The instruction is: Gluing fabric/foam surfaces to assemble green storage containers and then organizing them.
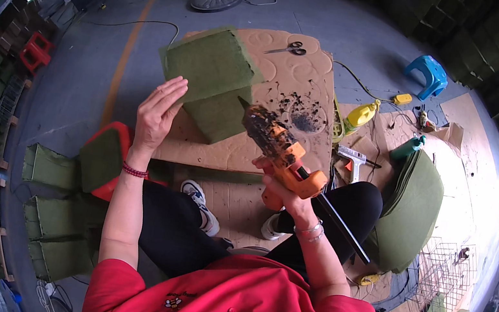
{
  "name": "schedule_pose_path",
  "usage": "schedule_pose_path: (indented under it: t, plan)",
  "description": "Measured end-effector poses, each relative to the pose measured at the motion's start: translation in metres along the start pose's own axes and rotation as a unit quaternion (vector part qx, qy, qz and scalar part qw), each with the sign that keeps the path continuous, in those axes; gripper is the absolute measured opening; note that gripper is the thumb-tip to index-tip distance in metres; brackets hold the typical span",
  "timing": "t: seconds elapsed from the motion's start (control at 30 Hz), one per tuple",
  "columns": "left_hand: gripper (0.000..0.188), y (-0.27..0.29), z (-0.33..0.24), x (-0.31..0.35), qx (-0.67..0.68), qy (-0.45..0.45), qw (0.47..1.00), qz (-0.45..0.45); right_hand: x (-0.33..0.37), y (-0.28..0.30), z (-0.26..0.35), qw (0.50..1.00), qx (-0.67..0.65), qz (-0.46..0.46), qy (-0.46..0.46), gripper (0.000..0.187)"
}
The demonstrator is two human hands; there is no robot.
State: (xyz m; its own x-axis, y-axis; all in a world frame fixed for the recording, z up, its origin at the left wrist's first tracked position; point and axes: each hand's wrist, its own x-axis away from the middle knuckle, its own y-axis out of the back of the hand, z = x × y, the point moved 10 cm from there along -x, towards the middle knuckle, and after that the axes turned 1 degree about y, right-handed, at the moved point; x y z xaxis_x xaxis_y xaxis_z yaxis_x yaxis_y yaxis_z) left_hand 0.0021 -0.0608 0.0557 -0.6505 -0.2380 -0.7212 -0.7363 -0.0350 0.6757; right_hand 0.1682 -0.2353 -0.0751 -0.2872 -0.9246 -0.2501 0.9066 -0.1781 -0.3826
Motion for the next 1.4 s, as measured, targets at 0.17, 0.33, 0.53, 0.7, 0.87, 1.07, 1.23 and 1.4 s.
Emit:
schedule_pose_path:
  t: [0.17,0.33,0.53,0.7,0.87,1.07,1.23,1.4]
  plan:
    - [0.025,0.01,0.027,-0.005,0.177,0.097,0.978,-0.046,-0.011,-0.04,-0.001,0.998,0.054,0.027,-0.009,0.027]
    - [0.021,0.006,0.041,-0.003,0.237,0.152,0.958,-0.048,-0.018,-0.068,-0.005,0.997,0.079,0.014,-0.007,0.022]
    - [0.021,0.006,0.042,0.002,0.254,0.173,0.95,-0.049,-0.025,-0.08,-0.021,0.995,0.092,0.033,0.02,0.017]
    - [0.022,0.005,0.042,0.003,0.252,0.177,0.95,-0.047,-0.026,-0.084,-0.02,0.997,0.072,0.016,0.019,0.015]
    - [0.021,0.006,0.041,0.002,0.256,0.182,0.948,-0.048,-0.026,-0.087,-0.02,0.998,0.058,0.013,0.01,0.015]
    - [0.02,0.005,0.042,0.002,0.258,0.188,0.946,-0.048,-0.027,-0.091,-0.015,0.996,0.092,0.012,0.011,0.015]
    - [0.019,0.006,0.041,0.002,0.254,0.181,0.949,-0.053,-0.026,-0.085,-0.023,0.998,0.065,0.011,0.005,0.015]
    - [0.02,0.005,0.044,0.003,0.258,0.193,0.945,-0.051,-0.024,-0.081,-0.025,0.999,0.053,-0.002,-0.001,0.015]
